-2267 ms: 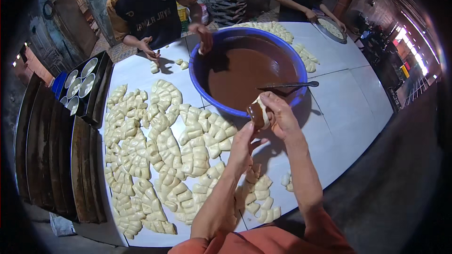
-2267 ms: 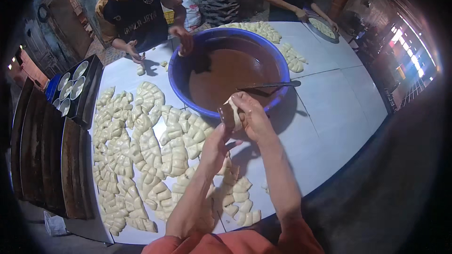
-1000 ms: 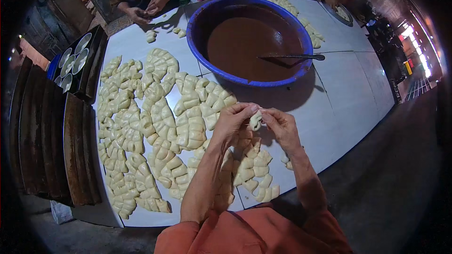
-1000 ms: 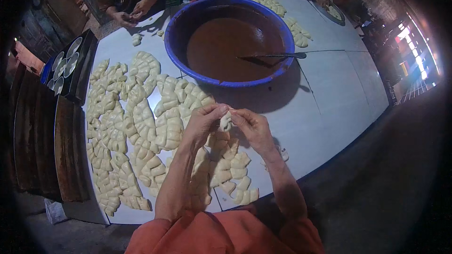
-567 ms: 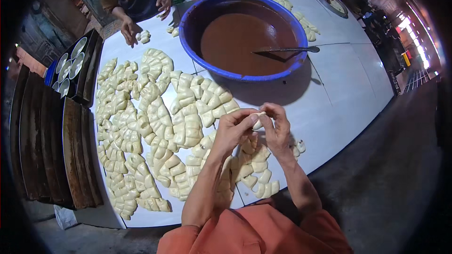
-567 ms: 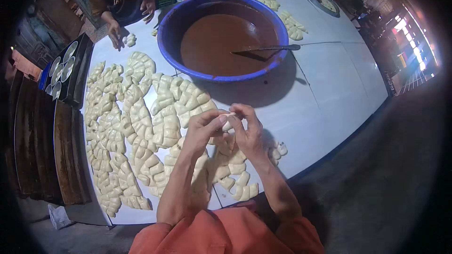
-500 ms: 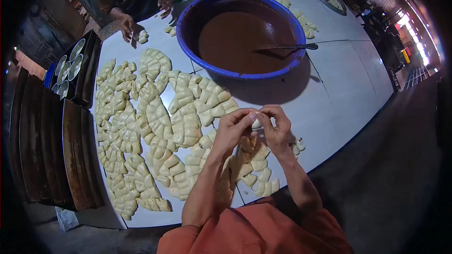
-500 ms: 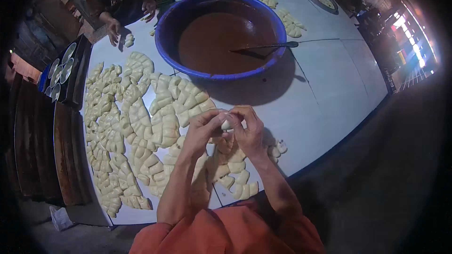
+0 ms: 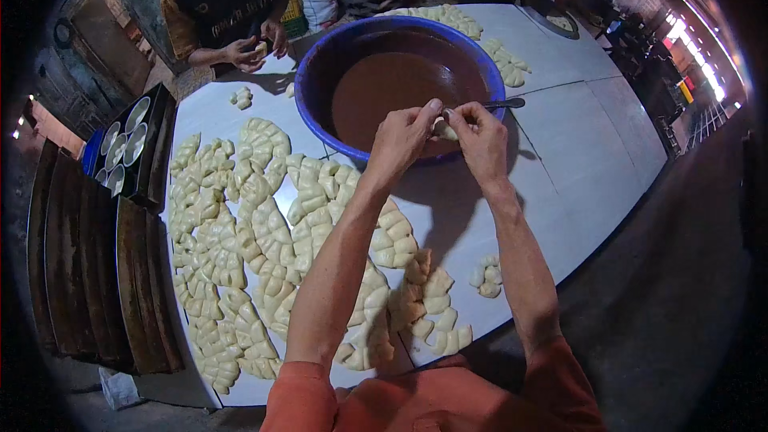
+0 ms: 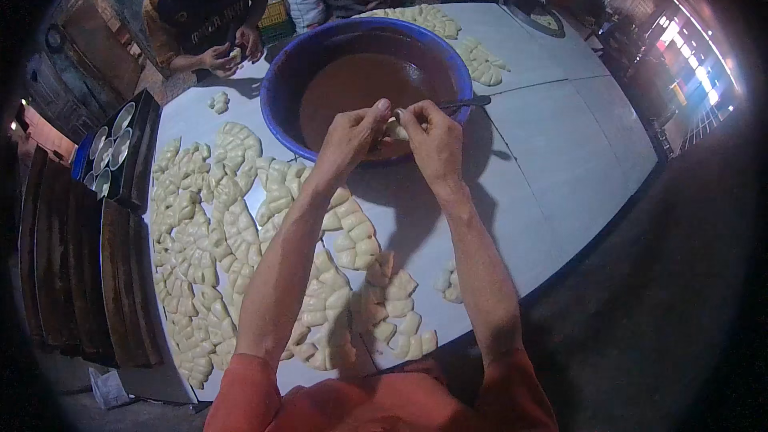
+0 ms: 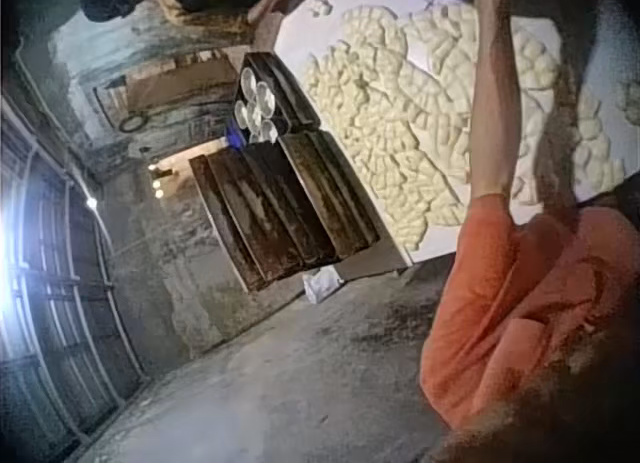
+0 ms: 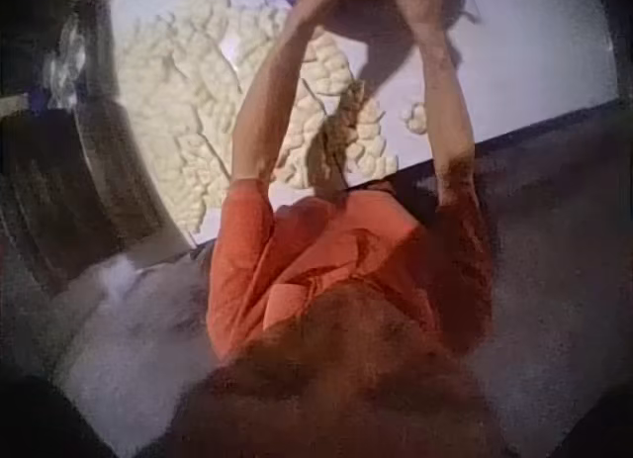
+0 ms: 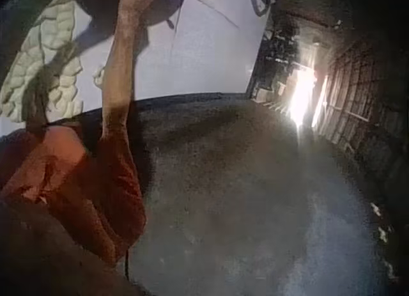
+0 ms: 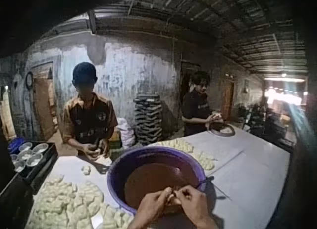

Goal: The person prepares pastries by dipping dough into chocolate sauce, folding the dough around the filling, and placing the finished pieces into metal baking pans.

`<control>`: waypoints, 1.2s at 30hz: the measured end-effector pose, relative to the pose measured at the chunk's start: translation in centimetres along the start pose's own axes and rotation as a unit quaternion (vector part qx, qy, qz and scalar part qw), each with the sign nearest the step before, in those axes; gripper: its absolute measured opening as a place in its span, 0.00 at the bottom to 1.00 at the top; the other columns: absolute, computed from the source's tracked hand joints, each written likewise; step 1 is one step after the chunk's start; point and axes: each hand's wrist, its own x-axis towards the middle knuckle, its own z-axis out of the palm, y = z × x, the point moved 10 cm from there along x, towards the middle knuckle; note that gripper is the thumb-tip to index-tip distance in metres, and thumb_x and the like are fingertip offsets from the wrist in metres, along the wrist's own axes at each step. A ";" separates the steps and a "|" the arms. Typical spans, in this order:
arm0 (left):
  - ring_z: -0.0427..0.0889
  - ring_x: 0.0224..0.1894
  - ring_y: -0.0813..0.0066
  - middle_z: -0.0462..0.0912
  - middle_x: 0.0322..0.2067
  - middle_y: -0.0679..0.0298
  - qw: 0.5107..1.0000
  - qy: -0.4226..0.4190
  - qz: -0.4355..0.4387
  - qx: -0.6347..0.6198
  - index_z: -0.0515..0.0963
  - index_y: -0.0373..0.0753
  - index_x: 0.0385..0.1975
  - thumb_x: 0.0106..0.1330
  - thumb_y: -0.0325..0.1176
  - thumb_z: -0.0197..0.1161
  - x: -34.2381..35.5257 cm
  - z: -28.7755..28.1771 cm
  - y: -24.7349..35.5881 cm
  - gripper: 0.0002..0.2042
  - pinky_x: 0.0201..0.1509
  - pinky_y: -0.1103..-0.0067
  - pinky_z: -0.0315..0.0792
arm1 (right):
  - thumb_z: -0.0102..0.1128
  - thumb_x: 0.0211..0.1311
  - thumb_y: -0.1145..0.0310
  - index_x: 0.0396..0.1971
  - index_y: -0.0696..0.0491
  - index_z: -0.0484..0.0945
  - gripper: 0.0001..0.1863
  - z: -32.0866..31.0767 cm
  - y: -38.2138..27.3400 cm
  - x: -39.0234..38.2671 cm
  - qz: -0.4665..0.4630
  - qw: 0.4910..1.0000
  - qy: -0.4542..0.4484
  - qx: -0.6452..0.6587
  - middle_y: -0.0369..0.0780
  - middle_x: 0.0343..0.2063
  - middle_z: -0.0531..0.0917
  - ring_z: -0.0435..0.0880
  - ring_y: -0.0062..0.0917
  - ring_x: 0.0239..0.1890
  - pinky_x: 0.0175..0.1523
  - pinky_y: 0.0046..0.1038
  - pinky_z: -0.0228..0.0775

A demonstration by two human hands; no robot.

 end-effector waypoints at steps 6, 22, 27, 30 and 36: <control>0.72 0.61 0.45 0.64 0.64 0.39 0.879 -0.020 0.091 0.468 0.47 0.40 0.73 0.65 0.71 0.41 -0.6 2.6 -1.0 0.46 0.68 0.49 0.54 | 0.63 0.61 0.71 0.30 0.58 0.78 0.06 -0.8 0.6 -0.5 -0.059 0.996 0.002 -0.066 0.43 0.27 0.81 0.82 0.33 0.27 0.33 0.32 0.73; 0.42 0.75 0.46 0.34 0.72 0.38 0.907 -0.011 0.160 0.389 0.30 0.35 0.72 0.64 0.62 0.57 -6.9 3.2 2.1 0.53 0.72 0.66 0.55 | 0.62 0.60 0.65 0.31 0.57 0.84 0.10 -1.0 -0.6 -2.2 -0.050 0.979 -0.130 -0.152 0.45 0.29 0.83 0.83 0.38 0.32 0.39 0.35 0.74; 0.53 0.72 0.45 0.37 0.71 0.34 0.971 -0.031 0.073 0.224 0.29 0.33 0.72 0.68 0.58 0.55 -7.0 1.7 2.0 0.50 0.70 0.68 0.58 | 0.65 0.61 0.61 0.34 0.58 0.84 0.14 -0.2 3.7 -2.9 0.185 0.952 -0.241 0.040 0.37 0.26 0.83 0.79 0.18 0.27 0.34 0.21 0.70; 0.54 0.73 0.51 0.37 0.72 0.36 0.992 -0.059 0.002 0.111 0.24 0.36 0.71 0.70 0.56 0.54 -7.2 0.7 0.9 0.49 0.70 0.71 0.58 | 0.65 0.62 0.61 0.36 0.59 0.83 0.15 0.1 5.7 -3.9 0.222 0.930 -0.237 0.170 0.35 0.26 0.83 0.78 0.13 0.27 0.33 0.18 0.69; 0.71 0.63 0.56 0.32 0.74 0.47 0.995 0.026 0.020 -0.097 0.23 0.48 0.73 0.70 0.64 0.47 -6.7 -1.9 0.4 0.47 0.61 0.69 0.66 | 0.62 0.65 0.68 0.34 0.56 0.81 0.06 -0.1 10.6 -8.0 0.285 0.841 -0.176 0.426 0.36 0.31 0.84 0.81 0.17 0.29 0.35 0.19 0.74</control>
